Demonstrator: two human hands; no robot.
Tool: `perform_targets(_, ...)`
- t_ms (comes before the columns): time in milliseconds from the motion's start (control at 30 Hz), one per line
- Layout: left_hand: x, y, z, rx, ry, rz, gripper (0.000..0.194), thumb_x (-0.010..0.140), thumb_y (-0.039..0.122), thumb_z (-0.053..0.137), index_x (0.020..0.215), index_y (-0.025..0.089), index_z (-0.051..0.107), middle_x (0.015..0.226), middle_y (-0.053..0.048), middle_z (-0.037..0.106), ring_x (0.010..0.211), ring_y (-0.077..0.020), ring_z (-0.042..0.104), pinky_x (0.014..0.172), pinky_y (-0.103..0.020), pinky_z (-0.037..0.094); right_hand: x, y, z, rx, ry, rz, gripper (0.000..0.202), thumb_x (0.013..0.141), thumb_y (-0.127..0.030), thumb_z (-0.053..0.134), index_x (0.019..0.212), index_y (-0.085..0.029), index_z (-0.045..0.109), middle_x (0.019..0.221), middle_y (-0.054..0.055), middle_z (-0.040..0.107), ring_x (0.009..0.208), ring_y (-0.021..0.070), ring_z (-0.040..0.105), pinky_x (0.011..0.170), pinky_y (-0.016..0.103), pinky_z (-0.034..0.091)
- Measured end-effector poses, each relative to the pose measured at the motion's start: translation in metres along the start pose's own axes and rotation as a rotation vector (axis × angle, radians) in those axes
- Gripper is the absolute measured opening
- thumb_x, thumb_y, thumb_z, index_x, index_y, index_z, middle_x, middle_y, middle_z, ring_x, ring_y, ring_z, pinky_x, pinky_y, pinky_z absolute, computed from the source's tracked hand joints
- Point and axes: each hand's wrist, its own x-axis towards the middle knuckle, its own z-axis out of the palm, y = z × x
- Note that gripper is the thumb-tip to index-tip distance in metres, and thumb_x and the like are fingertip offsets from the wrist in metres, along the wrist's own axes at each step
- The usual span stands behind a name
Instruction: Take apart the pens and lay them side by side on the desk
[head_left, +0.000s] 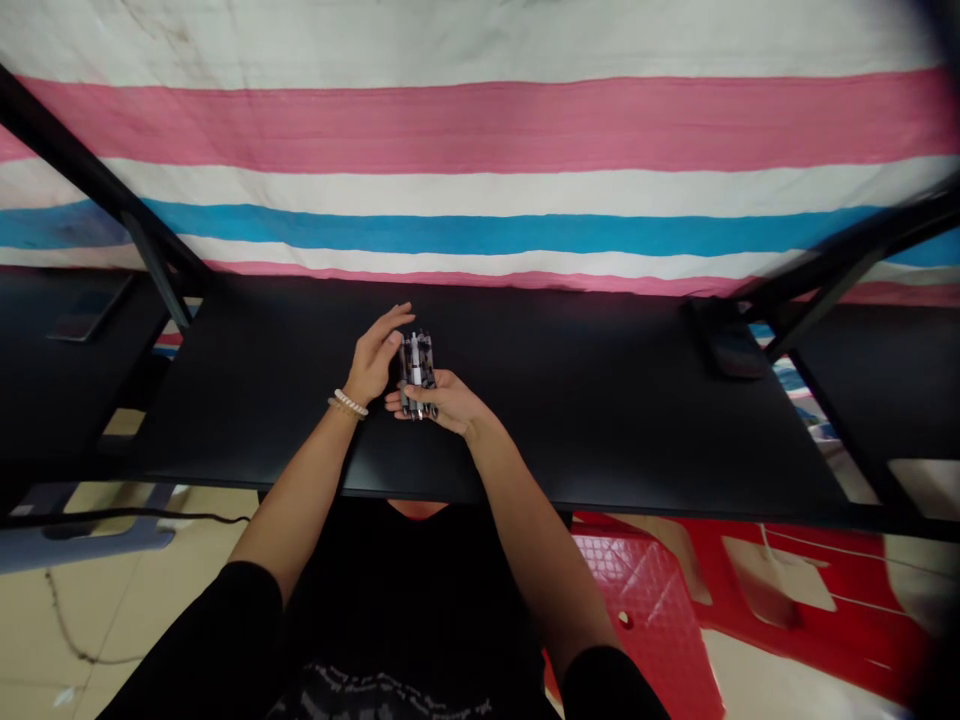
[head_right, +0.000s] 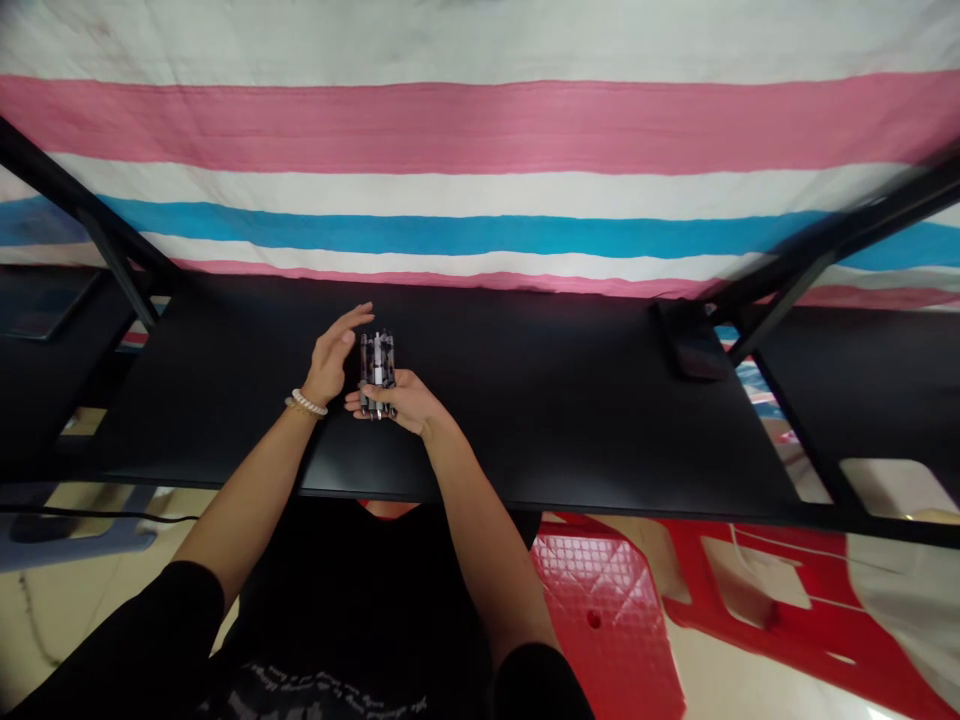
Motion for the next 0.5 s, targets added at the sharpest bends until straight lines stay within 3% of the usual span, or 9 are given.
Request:
perform_targets(167,-0.005,0.008,0.002,0.217,-0.263,0.145,0.047,0.104,0.052,0.041,0.135,0.025,0.064,0.150,-0.010,0.058,0.149,-0.0275,0.042,0.122,-0.060,0.030,0.003,-0.005,-0.002,-0.012,0.011,0.056,0.033,0.069,-0.024,0.093,0.088,-0.010,0.071,0.081,0.009,0.078,0.079,0.0233,0.078,0.081,0.041,0.066)
perform_targets(333,-0.008,0.013,0.005,0.334,-0.492,0.054,0.053,0.106,0.052,0.031,0.135,0.024,0.065,0.152,-0.009,0.057,0.150,-0.0260,0.041,0.123,-0.058,0.028,0.006,-0.008,-0.002,-0.068,0.065,0.091,0.018,0.076,-0.008,0.080,0.091,-0.010,0.070,0.079,0.009,0.077,0.075,0.0228,0.077,0.076,0.038,0.066)
perform_targets(500,-0.006,0.016,0.007,0.504,-0.594,-0.022,0.051,0.106,0.049,0.032,0.136,0.024,0.065,0.154,-0.005,0.054,0.151,-0.0243,0.039,0.125,-0.055,0.025,0.006,-0.014,0.003,-0.110,0.129,0.130,0.021,0.078,0.003,0.069,0.094,-0.010,0.070,0.080,0.009,0.076,0.075,0.0218,0.076,0.075,0.038,0.066)
